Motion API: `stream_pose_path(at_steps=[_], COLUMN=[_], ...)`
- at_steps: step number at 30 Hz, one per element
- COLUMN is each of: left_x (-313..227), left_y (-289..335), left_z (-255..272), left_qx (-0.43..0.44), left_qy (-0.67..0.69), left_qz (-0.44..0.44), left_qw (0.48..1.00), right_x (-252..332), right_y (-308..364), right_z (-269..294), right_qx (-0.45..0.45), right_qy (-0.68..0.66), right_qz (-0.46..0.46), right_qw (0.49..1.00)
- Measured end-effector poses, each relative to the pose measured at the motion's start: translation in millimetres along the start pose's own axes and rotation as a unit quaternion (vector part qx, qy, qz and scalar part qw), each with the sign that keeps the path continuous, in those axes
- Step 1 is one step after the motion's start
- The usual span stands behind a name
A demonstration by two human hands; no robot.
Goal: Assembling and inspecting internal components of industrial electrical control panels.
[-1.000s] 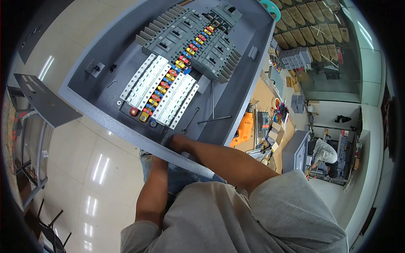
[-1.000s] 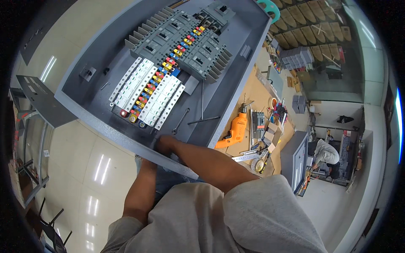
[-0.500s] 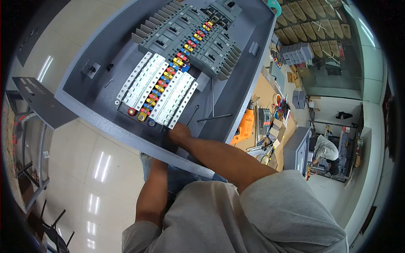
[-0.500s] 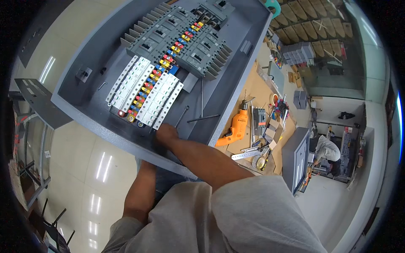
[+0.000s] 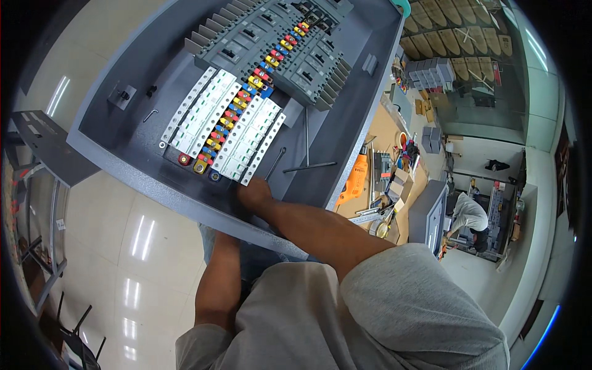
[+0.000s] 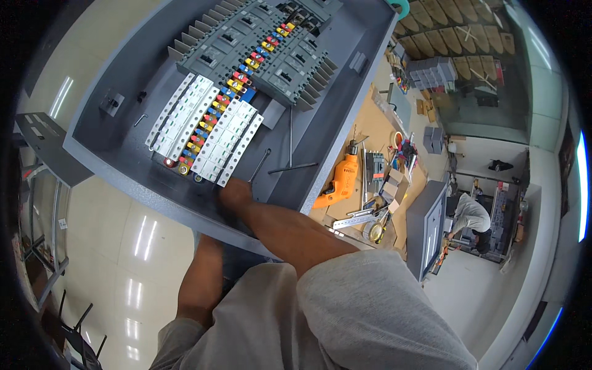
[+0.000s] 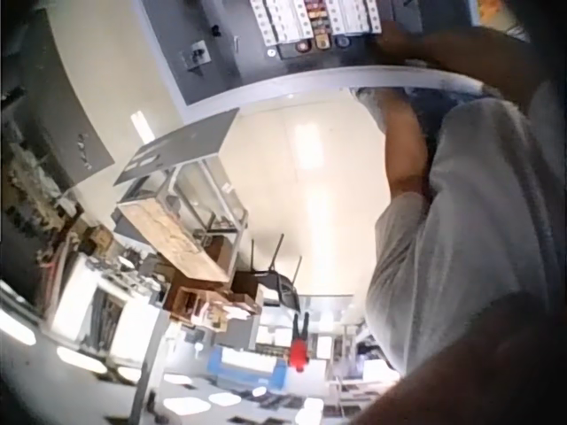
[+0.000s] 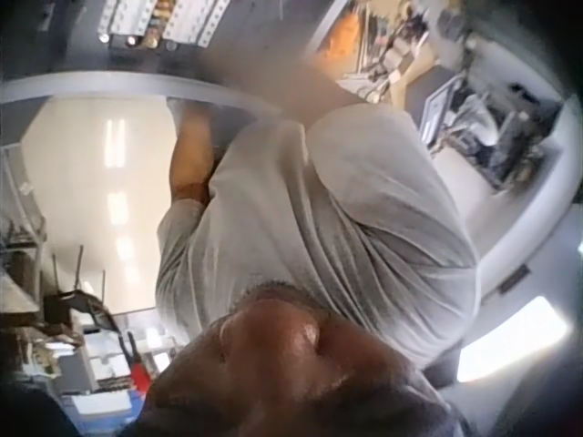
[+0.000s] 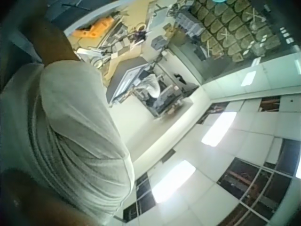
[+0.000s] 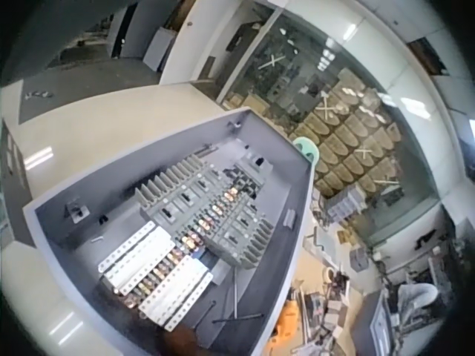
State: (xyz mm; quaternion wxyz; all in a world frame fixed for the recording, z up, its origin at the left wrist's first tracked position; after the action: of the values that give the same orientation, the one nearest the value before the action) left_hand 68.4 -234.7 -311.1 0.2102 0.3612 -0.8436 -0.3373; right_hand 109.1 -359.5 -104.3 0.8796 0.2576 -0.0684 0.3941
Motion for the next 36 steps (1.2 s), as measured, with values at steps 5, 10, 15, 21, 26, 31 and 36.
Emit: stream_pose_path(at_steps=[5, 10, 15, 21, 26, 31, 36], left_x=[2, 5, 8, 13, -6, -4, -38], left_y=[3, 9, 15, 16, 22, 27, 45], left_z=[-3, -15, -21, -36, -33, -46, -64], left_qx=[-0.013, -0.011, -0.021, -0.020, -0.028, -0.024, -0.148], left_qy=[-0.004, -0.008, -0.008, 0.000, 0.005, 0.008, -0.065], left_qz=[-0.002, 0.005, -0.007, -0.007, -0.015, -0.010, -0.053], left_qw=[1.000, 1.000, 1.000, 1.000, 0.999, 1.000, 0.985], right_x=[7, -10, 5, -14, -29, -84, -86], right_y=[4, -1, 3, -6, -55, -83, -83], right_z=[1, -7, -8, -11, 41, 69, 57], right_qx=[-0.050, -0.031, 0.003, 0.028, 0.192, 0.020, -0.083], right_qy=[-0.021, 0.021, -0.021, -0.037, 0.149, 0.142, 0.047], right_qz=[0.048, 0.083, -0.028, -0.075, -0.001, -0.156, -0.242], right_qw=[0.997, 0.996, 0.999, 0.996, 0.970, 0.977, 0.965])
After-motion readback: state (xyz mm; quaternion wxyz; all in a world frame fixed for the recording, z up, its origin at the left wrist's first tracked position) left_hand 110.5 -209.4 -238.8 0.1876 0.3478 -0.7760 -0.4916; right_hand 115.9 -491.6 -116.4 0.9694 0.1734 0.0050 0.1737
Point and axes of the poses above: each hand's wrist, its own y-axis away from the middle knuckle, its own z-axis out of the back of the hand, x = y × z, the point moved 2 cm from there along -y, towards the middle knuckle, and after that the axes turned 11 degrees about -x, right-handed, at the moved point
